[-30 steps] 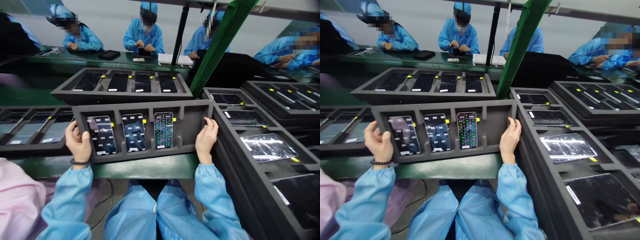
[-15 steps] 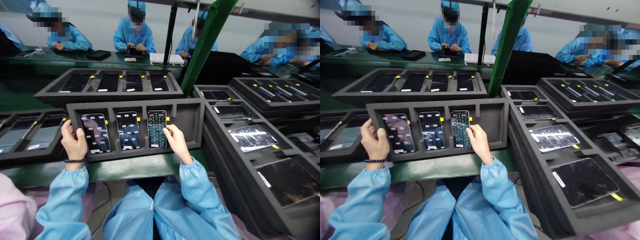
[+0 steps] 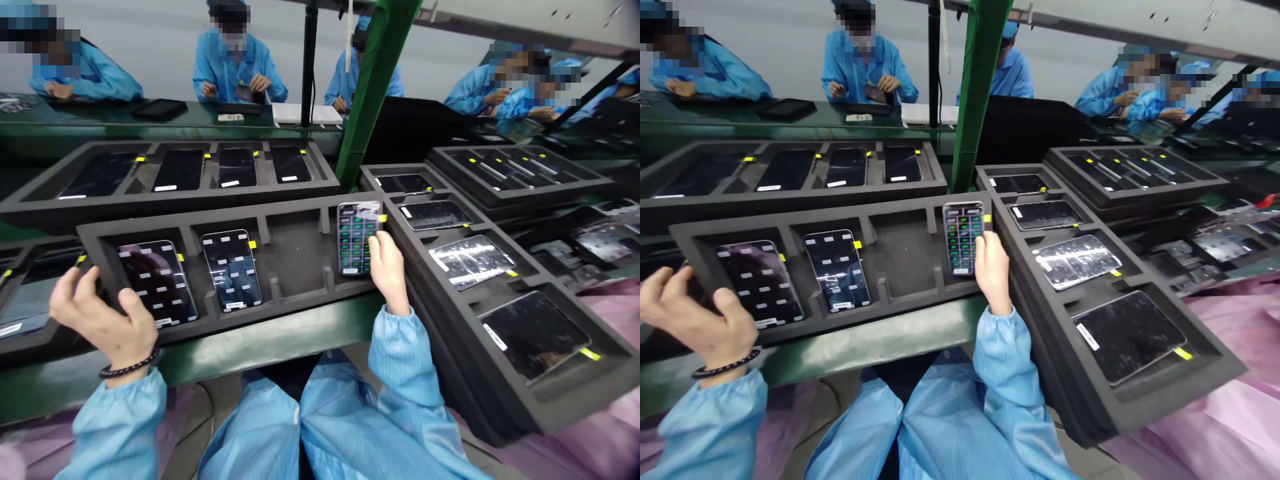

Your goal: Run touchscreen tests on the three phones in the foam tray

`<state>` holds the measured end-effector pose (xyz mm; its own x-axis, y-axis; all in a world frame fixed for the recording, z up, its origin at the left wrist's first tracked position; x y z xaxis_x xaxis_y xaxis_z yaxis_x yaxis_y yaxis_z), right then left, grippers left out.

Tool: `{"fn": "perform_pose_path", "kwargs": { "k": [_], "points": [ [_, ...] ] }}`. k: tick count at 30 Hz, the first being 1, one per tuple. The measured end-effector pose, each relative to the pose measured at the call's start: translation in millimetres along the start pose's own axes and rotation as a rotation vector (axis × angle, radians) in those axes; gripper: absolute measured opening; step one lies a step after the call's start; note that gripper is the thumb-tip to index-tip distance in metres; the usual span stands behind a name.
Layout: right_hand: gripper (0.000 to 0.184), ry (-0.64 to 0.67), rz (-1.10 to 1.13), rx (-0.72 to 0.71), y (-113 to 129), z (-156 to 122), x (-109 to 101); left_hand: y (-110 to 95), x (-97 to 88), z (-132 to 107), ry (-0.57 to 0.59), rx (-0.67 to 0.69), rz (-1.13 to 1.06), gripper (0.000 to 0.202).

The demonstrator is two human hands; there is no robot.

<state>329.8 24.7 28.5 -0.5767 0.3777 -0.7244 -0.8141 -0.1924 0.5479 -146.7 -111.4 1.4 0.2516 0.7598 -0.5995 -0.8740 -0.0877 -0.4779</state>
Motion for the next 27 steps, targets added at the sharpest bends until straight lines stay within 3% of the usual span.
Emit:
{"fn": "perform_pose_path", "kwargs": {
  "k": [3, 10, 18, 20, 22, 27],
  "points": [
    [0.036, 0.069, -0.003, -0.016, -0.5, -10.4, 18.5, -27.2, -14.3, 12.3, -0.13, 0.199, 0.09, 0.054],
    [0.047, 0.052, 0.017, 0.04, 2.3, -49.8, 19.4, -28.6, 3.6, 45.3, 0.108, 0.341, 0.094, 0.047],
    [0.052, 0.1, -0.147, 0.056, 5.3, -86.0, 16.9, -25.2, 7.6, 59.3, 0.17, 0.323, 0.15, 0.046],
    [0.051, 0.032, -0.147, 0.055, 17.7, -82.2, 7.5, -25.0, 9.8, 63.8, 0.195, 0.313, 0.167, 0.049],
    [0.046, 0.031, -0.005, 0.012, 41.3, -74.9, 10.3, -26.4, 10.7, 68.8, 0.218, 0.318, 0.16, 0.053],
    [0.039, 0.522, 0.55, -0.125, 121.9, -67.2, 87.0, -25.8, -2.1, 74.0, 0.232, 0.272, -0.021, 0.054]
  ]
}}
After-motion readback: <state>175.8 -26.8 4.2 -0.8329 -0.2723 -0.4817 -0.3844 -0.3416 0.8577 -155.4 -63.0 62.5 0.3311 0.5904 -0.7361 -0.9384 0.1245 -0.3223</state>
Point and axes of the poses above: each hand's wrist, its own z-axis towards the middle knuckle, its own x-axis out of the palm, y = z × x, the point moved 9 cm from there along z, towards the middle knuckle, and after that the axes turned 4 degrees about y, right-handed, at the moved point
